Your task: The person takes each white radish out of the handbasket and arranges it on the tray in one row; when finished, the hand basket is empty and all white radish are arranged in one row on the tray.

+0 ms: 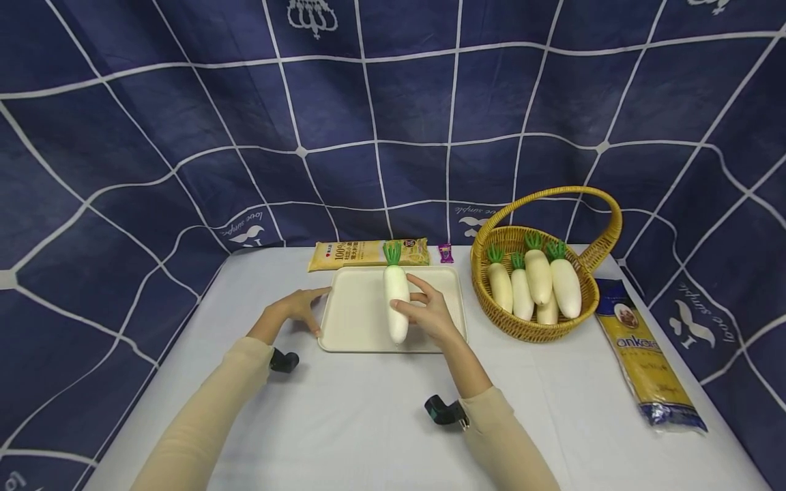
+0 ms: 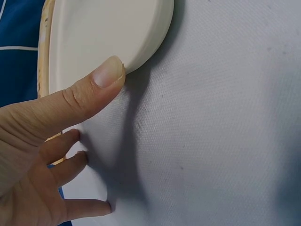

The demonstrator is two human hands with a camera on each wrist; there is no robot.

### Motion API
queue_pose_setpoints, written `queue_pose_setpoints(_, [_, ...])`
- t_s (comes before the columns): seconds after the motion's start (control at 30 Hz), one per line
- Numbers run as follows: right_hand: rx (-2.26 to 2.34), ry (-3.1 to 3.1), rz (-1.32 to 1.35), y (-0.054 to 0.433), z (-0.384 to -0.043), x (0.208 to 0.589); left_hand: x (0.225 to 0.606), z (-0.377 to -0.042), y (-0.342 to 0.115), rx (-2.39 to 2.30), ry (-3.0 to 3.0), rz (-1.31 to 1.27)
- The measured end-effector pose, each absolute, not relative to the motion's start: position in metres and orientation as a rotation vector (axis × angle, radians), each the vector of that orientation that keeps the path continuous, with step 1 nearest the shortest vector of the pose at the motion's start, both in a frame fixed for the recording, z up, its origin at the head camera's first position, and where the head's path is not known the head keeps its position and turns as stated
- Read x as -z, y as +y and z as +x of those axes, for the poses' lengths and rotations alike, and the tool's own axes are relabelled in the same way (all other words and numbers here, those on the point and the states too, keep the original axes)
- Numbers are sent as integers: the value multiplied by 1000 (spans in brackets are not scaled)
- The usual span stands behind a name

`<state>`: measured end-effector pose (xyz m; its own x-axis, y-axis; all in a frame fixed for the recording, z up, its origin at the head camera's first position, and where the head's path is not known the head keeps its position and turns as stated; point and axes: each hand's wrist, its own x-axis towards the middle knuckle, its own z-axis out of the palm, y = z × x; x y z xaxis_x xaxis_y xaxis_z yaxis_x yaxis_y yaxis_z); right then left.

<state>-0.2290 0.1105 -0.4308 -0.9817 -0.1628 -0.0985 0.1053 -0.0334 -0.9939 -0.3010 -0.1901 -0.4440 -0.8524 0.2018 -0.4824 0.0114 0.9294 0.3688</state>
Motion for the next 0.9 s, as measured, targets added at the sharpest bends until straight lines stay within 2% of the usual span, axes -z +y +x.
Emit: queue_pose_setpoints(0.9, [2057, 2034, -10, 28, -276, 460, 445, -301, -192, -522, 2564, 167])
